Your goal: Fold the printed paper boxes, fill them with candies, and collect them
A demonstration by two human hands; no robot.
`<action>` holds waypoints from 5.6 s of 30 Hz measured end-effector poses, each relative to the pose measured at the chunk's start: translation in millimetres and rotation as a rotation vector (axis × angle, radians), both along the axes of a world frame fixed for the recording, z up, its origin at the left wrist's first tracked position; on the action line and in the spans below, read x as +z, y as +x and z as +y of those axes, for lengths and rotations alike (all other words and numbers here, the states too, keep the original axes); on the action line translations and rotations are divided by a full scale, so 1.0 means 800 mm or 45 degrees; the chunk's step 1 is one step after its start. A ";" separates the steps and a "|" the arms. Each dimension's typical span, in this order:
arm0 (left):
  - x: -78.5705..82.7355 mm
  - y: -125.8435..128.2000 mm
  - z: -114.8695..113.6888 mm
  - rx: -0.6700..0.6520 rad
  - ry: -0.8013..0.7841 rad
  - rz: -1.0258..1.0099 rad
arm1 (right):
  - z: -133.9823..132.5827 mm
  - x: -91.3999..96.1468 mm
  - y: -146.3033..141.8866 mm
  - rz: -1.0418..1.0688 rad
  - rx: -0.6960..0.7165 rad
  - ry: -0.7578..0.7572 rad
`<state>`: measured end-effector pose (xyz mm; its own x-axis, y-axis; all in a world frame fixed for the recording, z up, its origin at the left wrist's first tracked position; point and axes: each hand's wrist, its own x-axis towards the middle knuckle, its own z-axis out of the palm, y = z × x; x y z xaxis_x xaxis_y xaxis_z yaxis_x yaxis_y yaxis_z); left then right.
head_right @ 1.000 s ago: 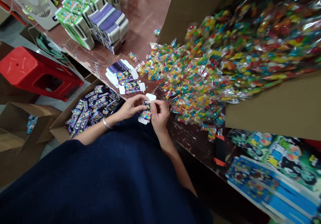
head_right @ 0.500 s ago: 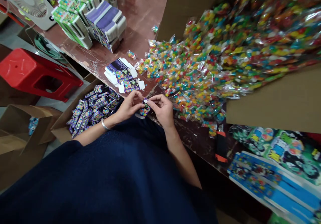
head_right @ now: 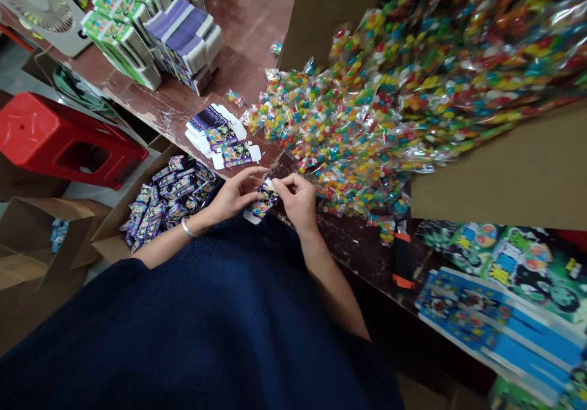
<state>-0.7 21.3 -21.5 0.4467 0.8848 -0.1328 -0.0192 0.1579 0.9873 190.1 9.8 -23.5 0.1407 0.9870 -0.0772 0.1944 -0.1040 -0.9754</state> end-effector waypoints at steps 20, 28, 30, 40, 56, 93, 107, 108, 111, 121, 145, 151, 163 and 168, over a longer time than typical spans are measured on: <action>-0.010 -0.003 0.009 0.155 -0.133 -0.080 | -0.037 0.002 0.008 -0.359 0.364 0.300; -0.012 -0.016 0.021 0.336 -0.342 -0.051 | -0.008 -0.006 0.074 -0.982 0.071 0.112; -0.009 -0.019 0.020 0.299 -0.454 -0.077 | 0.004 -0.015 0.073 -1.054 0.112 0.049; -0.021 -0.034 0.008 -0.032 -0.388 -0.085 | 0.021 -0.029 0.069 -0.866 0.125 0.023; -0.006 -0.008 -0.010 -0.064 0.116 0.207 | 0.018 0.063 -0.001 -0.708 -0.033 0.450; 0.002 0.009 -0.015 0.077 0.062 -0.117 | -0.004 0.008 -0.012 -0.083 0.010 0.258; 0.009 0.001 -0.012 0.188 0.086 -0.109 | 0.022 0.032 -0.009 0.058 0.140 0.062; 0.010 -0.001 -0.012 0.171 0.113 -0.081 | 0.025 0.032 -0.006 0.052 0.148 0.037; 0.014 -0.005 -0.012 0.115 0.167 -0.030 | 0.032 0.028 0.000 0.038 0.146 0.009; 0.011 -0.018 -0.011 0.102 0.096 -0.066 | 0.011 0.032 -0.016 -0.195 0.207 0.256; -0.026 -0.395 -0.142 1.168 -0.131 1.530 | 0.005 -0.002 -0.036 0.002 0.344 -0.070; -0.017 -0.278 -0.027 1.009 0.512 1.252 | 0.002 -0.007 -0.037 -0.023 0.336 -0.093; -0.065 -0.366 -0.052 0.762 -0.139 2.032 | -0.036 -0.029 -0.053 -0.135 0.745 -0.061; -0.102 -0.449 -0.069 0.649 -0.369 2.073 | -0.004 -0.081 -0.184 -0.781 1.390 0.314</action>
<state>-360.0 -34.2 -103.2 -0.5914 0.7506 -0.2949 0.7881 0.6154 -0.0141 43.0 6.7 -88.3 -0.8022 0.5908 -0.0865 0.4874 0.5643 -0.6663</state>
